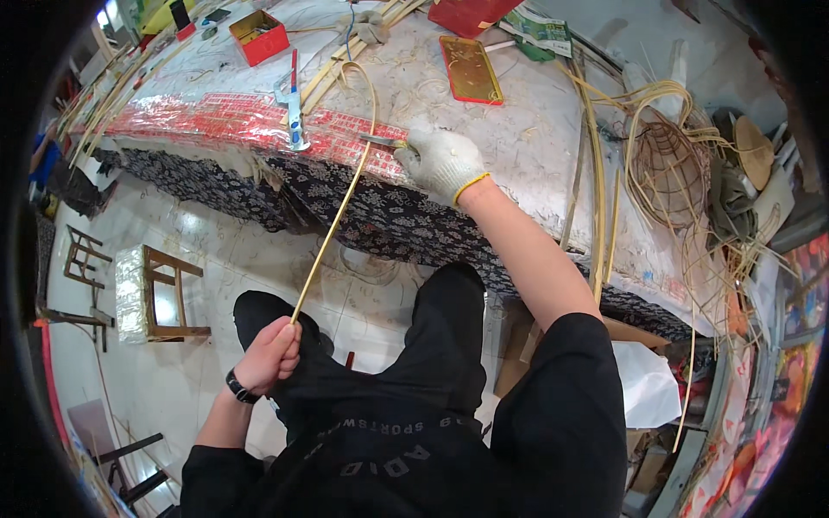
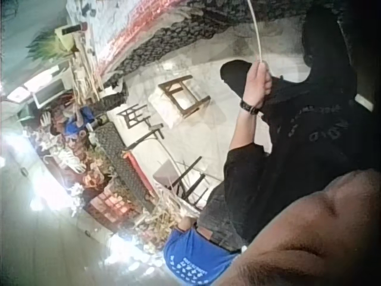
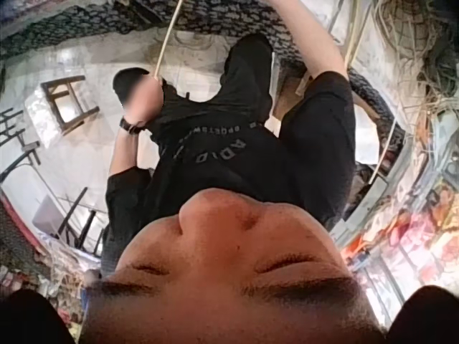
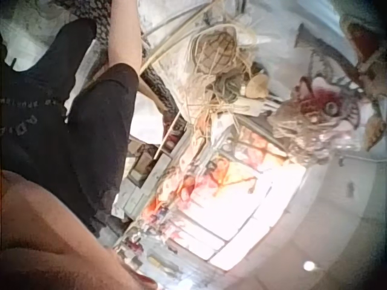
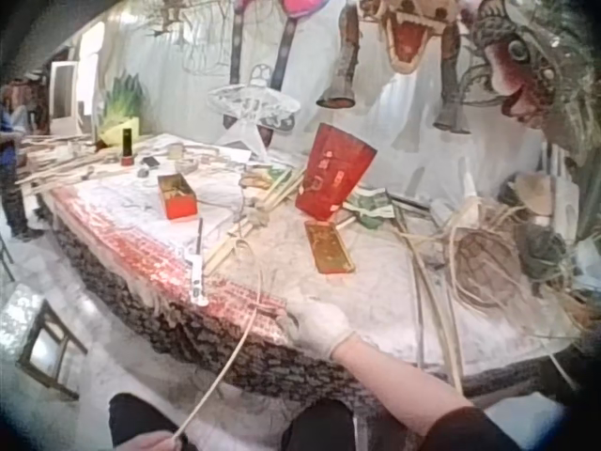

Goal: Bending and shaping long flexible bamboo strips into loops for manufacturing or craft purposes.

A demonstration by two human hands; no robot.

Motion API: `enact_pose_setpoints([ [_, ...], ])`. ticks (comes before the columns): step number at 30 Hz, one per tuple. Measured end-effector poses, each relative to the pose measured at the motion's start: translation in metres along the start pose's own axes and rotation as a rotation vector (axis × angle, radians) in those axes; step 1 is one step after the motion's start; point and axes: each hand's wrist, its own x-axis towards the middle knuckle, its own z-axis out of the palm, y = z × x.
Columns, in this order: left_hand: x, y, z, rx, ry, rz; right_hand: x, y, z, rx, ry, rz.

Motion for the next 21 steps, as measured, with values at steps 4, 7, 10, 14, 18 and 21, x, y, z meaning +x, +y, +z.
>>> enact_pose_setpoints([
  [4,-0.005,0.016,-0.019,0.102,-0.079,-0.058,-0.002,0.000,-0.002,0.004,0.009,-0.024],
  [7,0.009,0.039,-0.023,0.260,-0.176,-0.072,-0.005,0.002,-0.002,0.012,0.029,-0.033],
  [10,0.040,0.066,-0.018,0.246,-0.102,-0.011,-0.005,0.001,-0.001,0.003,0.014,-0.048],
  [14,0.110,0.094,0.014,0.226,0.021,-0.015,-0.008,-0.004,-0.008,0.021,-0.029,-0.049],
  [18,0.140,0.091,0.027,0.137,-0.051,0.024,-0.014,0.004,-0.009,0.073,0.064,-0.084],
  [21,0.145,0.084,0.038,0.204,0.022,0.132,-0.012,0.016,-0.018,0.094,0.033,-0.086],
])
